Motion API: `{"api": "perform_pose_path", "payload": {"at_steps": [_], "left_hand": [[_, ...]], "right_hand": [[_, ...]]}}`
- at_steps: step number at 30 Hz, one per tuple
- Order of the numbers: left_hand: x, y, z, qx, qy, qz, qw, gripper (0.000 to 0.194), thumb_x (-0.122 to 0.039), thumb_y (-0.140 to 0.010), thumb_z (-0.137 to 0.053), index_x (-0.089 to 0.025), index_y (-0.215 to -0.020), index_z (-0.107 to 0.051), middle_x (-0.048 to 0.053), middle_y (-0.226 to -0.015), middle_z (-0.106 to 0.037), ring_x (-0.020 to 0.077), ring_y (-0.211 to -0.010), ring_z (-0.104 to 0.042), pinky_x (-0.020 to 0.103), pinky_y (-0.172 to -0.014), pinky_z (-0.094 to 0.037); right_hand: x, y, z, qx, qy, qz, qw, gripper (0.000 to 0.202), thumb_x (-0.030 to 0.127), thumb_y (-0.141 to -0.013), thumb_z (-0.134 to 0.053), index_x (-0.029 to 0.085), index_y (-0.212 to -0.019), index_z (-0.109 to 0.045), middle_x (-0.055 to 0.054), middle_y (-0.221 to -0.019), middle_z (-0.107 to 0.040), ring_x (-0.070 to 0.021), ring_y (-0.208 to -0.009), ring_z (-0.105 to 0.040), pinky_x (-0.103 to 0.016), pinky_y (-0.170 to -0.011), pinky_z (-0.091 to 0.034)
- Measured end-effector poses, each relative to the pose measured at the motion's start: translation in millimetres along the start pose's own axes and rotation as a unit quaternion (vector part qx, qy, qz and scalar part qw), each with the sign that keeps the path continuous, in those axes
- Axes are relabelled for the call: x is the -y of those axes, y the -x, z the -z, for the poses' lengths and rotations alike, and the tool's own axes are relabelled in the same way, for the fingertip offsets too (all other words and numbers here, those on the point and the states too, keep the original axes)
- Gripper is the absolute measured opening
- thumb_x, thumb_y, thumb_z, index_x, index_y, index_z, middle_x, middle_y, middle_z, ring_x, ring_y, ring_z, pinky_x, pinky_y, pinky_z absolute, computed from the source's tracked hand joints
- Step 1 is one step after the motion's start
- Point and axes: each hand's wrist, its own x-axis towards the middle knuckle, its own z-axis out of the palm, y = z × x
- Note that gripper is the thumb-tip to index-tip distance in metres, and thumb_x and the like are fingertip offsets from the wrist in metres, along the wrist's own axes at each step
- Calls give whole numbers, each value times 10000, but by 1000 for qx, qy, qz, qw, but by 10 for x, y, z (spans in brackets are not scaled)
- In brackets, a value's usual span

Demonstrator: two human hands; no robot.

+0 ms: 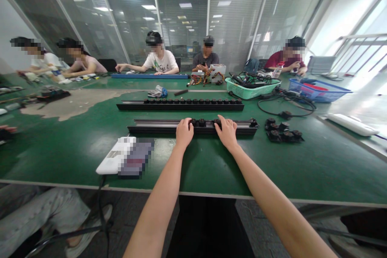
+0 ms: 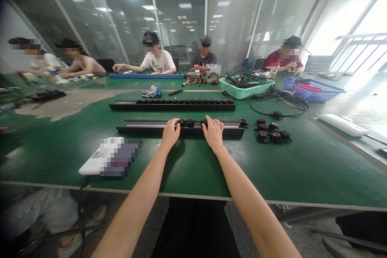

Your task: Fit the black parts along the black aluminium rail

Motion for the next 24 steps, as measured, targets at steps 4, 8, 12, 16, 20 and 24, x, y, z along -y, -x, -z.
{"api": "perform_pose_path", "payload": {"at_steps": [4, 8, 12, 16, 20, 24], "left_hand": [[-1, -2, 0, 1, -6, 0, 1000, 267, -156, -956, -494, -187, -1172, -647, 115, -1165, -691, 255, -1118, -645, 406, -1027, -510], [0, -2, -3, -2, -3, -2, 1000, 265, -160, -955, -494, -199, -1167, -650, 109, -1151, -692, 254, -1101, -652, 405, -1010, -522], [-1, -1, -1, -1, -2, -1, 1000, 267, -161, -955, -493, -196, -1167, -650, 112, -1142, -693, 257, -1090, -655, 410, -1001, -526], [-7, 0, 4, 1, 1, -2, 1000, 269, -153, -953, -494, -184, -1171, -648, 119, -1154, -691, 256, -1099, -653, 408, -1011, -520], [-14, 0, 12, 4, -2, 4, 1000, 272, -152, -952, -494, -175, -1176, -648, 127, -1149, -693, 267, -1091, -652, 422, -1005, -523], [-14, 1, 12, 2, 0, 2, 1000, 273, -147, -950, -493, -185, -1170, -649, 120, -1154, -692, 265, -1095, -650, 421, -1004, -523]], "right_hand": [[-131, -5, -49, -23, -26, 12, 999, 484, 455, -1027, -425, 132, -1327, -622, -177, -1178, -707, -301, -1190, -548, -466, -1080, -327], [-199, -2, -84, -30, -64, 12, 997, 482, 514, -1020, -431, 154, -1209, -689, -171, -1218, -704, -294, -1235, -557, -469, -1113, -337], [-191, -2, -110, -29, -78, -6, 997, 495, 525, -1009, -453, 138, -1198, -697, -183, -1250, -696, -298, -1271, -553, -477, -1134, -333], [-157, -7, -114, -18, -76, -17, 997, 476, 485, -1013, -448, 127, -1205, -696, -190, -1256, -697, -300, -1278, -547, -473, -1117, -351], [-137, -13, -92, -11, -62, -25, 998, 443, 447, -1010, -459, 132, -1214, -695, -184, -1263, -699, -312, -1309, -519, -476, -1104, -356], [-147, -17, -66, -10, -48, -25, 998, 423, 427, -1007, -472, 130, -1203, -700, -187, -1249, -704, -307, -1306, -514, -476, -1102, -350]]}}
